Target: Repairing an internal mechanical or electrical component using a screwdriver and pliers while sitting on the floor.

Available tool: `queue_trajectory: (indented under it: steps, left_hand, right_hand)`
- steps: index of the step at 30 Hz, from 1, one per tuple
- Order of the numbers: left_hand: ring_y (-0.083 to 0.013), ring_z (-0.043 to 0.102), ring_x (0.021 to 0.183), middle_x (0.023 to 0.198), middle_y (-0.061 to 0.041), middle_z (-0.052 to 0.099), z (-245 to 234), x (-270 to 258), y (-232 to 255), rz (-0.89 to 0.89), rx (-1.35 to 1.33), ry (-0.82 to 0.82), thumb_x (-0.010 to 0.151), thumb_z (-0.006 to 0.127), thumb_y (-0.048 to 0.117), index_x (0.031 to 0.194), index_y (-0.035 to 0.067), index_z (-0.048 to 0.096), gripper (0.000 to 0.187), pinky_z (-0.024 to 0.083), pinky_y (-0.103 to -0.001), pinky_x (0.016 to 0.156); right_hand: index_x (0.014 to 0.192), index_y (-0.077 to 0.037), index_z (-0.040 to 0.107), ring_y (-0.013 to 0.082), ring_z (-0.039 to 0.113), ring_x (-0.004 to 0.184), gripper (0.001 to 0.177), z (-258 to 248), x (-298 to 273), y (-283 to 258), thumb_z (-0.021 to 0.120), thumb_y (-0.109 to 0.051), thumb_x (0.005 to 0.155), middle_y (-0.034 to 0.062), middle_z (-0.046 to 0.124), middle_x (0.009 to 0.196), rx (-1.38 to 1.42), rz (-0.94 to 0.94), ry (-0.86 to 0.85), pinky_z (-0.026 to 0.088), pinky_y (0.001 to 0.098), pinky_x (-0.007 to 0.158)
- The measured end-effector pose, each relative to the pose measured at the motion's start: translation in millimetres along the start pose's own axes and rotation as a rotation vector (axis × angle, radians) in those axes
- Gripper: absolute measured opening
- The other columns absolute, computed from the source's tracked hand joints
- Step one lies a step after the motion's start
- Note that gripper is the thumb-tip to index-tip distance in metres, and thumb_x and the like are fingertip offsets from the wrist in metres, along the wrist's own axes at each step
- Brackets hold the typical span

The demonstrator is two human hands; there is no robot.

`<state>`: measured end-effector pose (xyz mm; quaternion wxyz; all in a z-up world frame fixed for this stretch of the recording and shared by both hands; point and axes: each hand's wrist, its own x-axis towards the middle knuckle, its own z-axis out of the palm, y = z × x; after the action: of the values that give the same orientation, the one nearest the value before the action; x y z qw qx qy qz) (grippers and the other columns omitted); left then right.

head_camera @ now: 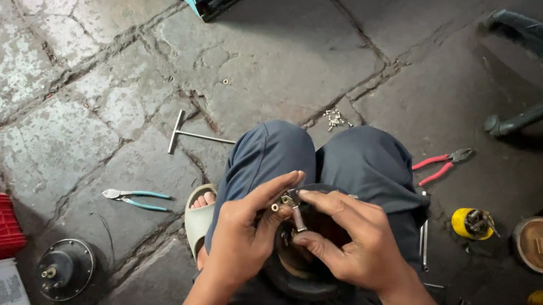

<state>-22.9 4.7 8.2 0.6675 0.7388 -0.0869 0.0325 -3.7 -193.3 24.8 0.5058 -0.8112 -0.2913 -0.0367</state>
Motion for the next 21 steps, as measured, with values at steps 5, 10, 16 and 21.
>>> queue_trajectory:
  steps: [5, 10, 16, 21]
  left_hand:
    - [-0.0252, 0.074, 0.111, 0.128, -0.017, 0.074, 6, -3, 23, -0.068, 0.146, -0.030, 0.100, 0.058, 0.002, 0.144, 0.003, 0.058, 0.044, 0.057, -0.031, 0.094]
    - [-0.0367, 0.064, 0.132, 0.141, -0.024, 0.064, 5, -5, 27, 0.199, 0.132, -0.080, 0.102, 0.048, 0.003, 0.151, -0.005, 0.041, 0.051, 0.036, -0.043, 0.118]
    - [-0.0294, 0.060, 0.139, 0.157, -0.023, 0.055, 15, 7, 13, 0.144, -0.139, -0.103, 0.114, 0.040, 0.034, 0.161, -0.003, 0.032, 0.060, 0.044, -0.037, 0.118]
    - [-0.0170, 0.069, 0.121, 0.145, -0.016, 0.066, 10, 41, 2, 0.043, -0.309, -0.175, 0.111, 0.031, 0.048, 0.161, -0.001, 0.034, 0.070, 0.055, -0.033, 0.105]
  right_hand:
    - [0.128, 0.004, 0.061, 0.0319, 0.075, 0.105, 0.061, 3, -1, 2, 0.085, -0.013, 0.074, 0.0199, 0.073, 0.117, -0.061, -0.053, 0.012, 0.059, 0.0364, 0.087]
    - [0.130, 0.002, 0.061, 0.0283, 0.078, 0.100, 0.064, 6, -1, 2, 0.087, -0.016, 0.075, 0.0175, 0.075, 0.111, -0.055, 0.142, 0.000, 0.060, 0.0347, 0.083]
    - [0.125, -0.001, 0.068, 0.0237, 0.079, 0.102, 0.038, -2, -12, 18, 0.069, -0.001, 0.087, 0.0167, 0.078, 0.115, 0.016, 0.067, 0.141, 0.060, 0.0338, 0.087]
    - [0.116, 0.004, 0.065, 0.0177, 0.072, 0.069, 0.026, -13, -24, 32, 0.065, 0.004, 0.090, 0.0137, 0.076, 0.084, 0.518, 0.614, 0.272, 0.058, 0.0286, 0.060]
